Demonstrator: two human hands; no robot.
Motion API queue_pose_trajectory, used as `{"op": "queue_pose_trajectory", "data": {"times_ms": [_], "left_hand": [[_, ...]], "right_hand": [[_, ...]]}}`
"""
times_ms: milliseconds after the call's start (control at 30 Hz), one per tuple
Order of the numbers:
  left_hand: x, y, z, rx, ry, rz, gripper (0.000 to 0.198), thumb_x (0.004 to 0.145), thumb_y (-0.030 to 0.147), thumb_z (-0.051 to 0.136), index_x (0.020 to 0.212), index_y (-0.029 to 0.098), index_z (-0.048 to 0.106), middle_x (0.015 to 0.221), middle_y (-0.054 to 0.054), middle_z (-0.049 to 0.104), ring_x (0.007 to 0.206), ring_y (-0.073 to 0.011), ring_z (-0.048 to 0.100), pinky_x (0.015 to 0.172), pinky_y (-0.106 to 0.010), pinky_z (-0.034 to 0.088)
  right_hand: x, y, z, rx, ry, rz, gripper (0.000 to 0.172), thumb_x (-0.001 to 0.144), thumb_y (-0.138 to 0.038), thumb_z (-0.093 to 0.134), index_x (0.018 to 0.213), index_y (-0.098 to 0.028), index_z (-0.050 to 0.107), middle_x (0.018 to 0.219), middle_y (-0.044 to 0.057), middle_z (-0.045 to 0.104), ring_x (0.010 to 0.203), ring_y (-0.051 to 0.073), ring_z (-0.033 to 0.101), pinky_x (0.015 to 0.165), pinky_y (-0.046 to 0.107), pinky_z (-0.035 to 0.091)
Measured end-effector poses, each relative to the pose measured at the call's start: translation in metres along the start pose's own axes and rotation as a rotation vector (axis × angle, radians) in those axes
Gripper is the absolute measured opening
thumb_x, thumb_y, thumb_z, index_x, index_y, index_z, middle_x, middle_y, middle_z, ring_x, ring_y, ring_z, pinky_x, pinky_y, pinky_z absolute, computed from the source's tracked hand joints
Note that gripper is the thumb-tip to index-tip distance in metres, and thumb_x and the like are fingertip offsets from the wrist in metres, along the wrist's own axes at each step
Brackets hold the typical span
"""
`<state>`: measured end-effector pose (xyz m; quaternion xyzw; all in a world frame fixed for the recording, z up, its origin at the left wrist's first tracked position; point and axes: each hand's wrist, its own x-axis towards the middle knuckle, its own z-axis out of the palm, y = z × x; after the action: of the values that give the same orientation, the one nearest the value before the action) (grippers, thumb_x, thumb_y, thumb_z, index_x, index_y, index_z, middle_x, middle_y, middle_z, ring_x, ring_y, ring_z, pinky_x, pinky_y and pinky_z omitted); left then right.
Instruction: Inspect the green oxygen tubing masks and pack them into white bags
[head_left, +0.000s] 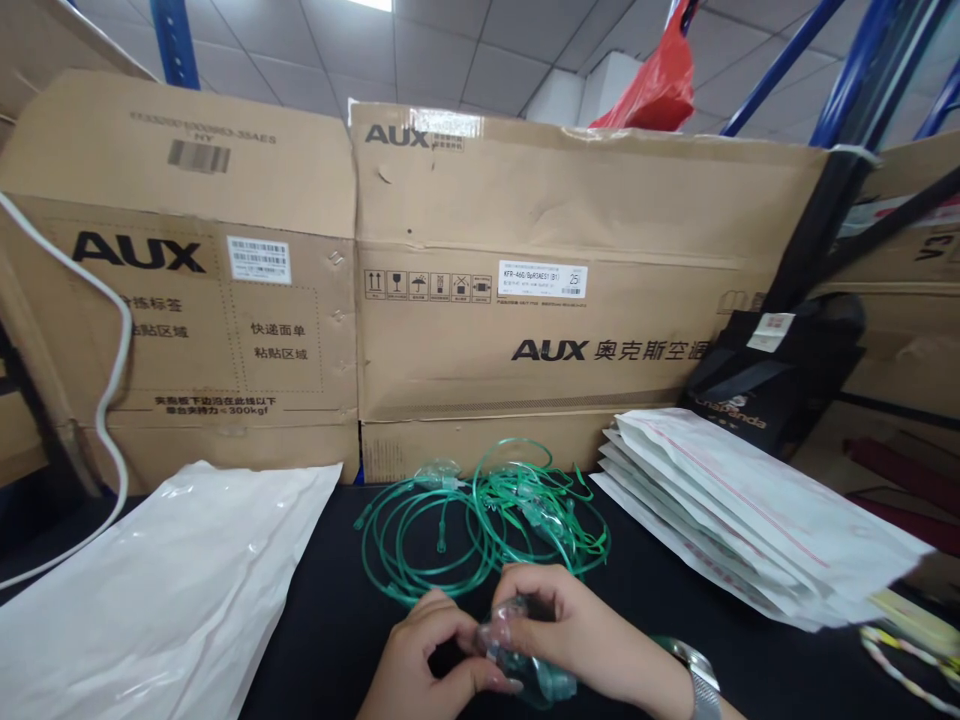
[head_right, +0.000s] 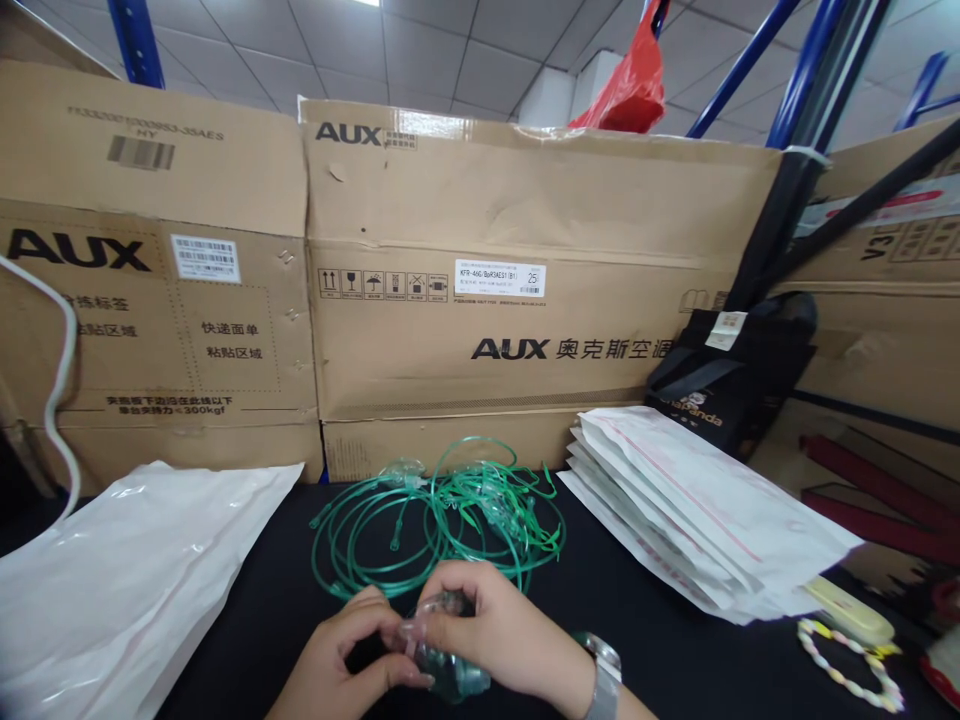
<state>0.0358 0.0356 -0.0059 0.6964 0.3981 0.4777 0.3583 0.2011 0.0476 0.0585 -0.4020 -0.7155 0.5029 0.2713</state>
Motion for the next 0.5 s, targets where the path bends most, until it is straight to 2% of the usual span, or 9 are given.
{"op": "queue_pose_trajectory", "data": {"times_ms": [133, 267, 500], "left_hand": [[-0.0004, 0.0006, -0.0031, 0.046, 0.076, 0.114, 0.015, 0.067, 0.027, 0.064, 0.059, 0.017, 0.056, 0.06, 0.001, 0.052, 0.064, -0.0154, 0.049, 0.06, -0.025, 0.037], [-0.0009, -0.0018, -0.0048, 0.085, 0.058, 0.228, 0.014, 0.071, 0.029, 0.06, 0.063, 0.019, 0.054, 0.062, 0.001, 0.052, 0.065, -0.0151, 0.047, 0.06, -0.025, 0.035], [-0.0022, -0.0047, -0.003, 0.067, 0.033, 0.24, 0.015, 0.074, 0.03, 0.057, 0.065, 0.019, 0.053, 0.063, 0.001, 0.051, 0.065, -0.0147, 0.047, 0.06, -0.025, 0.035]], "right_hand": [[0.0003, 0.0015, 0.0022, 0.02, -0.015, 0.001, 0.026, 0.072, -0.041, 0.056, 0.068, -0.016, 0.052, 0.063, -0.002, 0.048, 0.06, 0.01, 0.041, 0.057, 0.023, 0.033], [0.0013, 0.0052, 0.003, 0.075, -0.068, 0.011, 0.028, 0.073, -0.042, 0.055, 0.068, -0.015, 0.049, 0.062, -0.003, 0.046, 0.058, 0.009, 0.038, 0.054, 0.022, 0.03], [0.001, 0.0091, 0.006, 0.194, -0.114, 0.003, 0.027, 0.073, -0.04, 0.057, 0.071, -0.013, 0.05, 0.065, -0.001, 0.048, 0.059, 0.008, 0.041, 0.056, 0.022, 0.031]]}}
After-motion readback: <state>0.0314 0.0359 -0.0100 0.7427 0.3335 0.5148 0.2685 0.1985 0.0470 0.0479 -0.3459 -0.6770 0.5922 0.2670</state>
